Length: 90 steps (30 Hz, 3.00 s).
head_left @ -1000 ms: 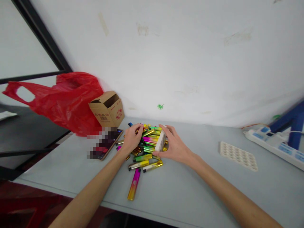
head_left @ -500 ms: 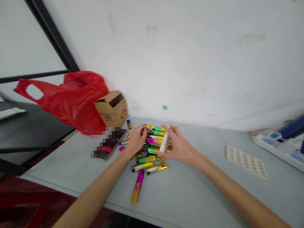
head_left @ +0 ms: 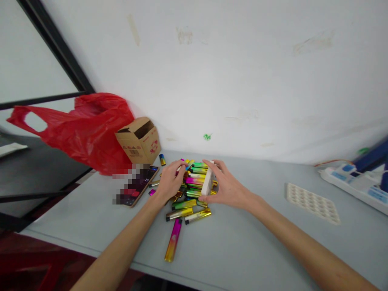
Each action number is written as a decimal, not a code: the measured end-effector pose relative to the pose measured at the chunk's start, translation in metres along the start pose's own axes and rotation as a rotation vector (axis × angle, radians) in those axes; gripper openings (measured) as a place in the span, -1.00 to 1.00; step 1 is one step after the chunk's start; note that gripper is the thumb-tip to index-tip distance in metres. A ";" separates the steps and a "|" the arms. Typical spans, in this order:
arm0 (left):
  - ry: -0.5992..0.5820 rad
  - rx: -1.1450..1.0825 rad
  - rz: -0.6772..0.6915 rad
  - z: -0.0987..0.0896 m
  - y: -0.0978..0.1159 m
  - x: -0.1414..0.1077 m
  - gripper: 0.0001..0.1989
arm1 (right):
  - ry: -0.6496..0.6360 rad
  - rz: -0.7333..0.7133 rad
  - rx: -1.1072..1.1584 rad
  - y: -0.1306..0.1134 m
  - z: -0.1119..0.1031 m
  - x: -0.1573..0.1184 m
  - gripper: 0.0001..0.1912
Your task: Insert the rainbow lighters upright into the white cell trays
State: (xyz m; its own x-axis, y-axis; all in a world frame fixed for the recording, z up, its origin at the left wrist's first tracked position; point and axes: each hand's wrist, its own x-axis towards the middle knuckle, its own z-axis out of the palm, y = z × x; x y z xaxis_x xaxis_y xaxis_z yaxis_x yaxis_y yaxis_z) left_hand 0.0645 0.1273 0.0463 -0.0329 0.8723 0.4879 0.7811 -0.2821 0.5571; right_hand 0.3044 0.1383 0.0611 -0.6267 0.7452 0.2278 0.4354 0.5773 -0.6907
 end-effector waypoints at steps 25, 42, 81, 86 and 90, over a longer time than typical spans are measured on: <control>-0.104 -0.007 0.167 0.013 0.013 0.000 -0.58 | -0.008 -0.023 -0.007 0.002 0.003 0.001 0.22; -0.079 0.185 0.061 0.012 -0.020 0.003 -0.62 | -0.009 -0.038 -0.037 0.006 0.003 0.001 0.22; -0.203 0.183 0.278 0.021 0.024 -0.009 -0.61 | 0.008 -0.067 -0.074 0.003 0.005 0.001 0.27; -0.193 0.178 0.288 0.018 0.019 -0.006 -0.63 | 0.001 -0.044 -0.071 0.000 0.004 0.001 0.27; -0.169 0.157 0.269 0.017 0.012 -0.004 -0.61 | -0.001 -0.050 -0.060 -0.001 0.003 0.001 0.24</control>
State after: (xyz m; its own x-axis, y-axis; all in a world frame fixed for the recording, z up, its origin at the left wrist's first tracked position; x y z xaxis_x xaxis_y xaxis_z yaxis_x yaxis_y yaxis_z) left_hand 0.0848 0.1271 0.0398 0.2802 0.8328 0.4773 0.8346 -0.4570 0.3075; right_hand 0.3021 0.1376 0.0598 -0.6492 0.7147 0.2602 0.4418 0.6328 -0.6359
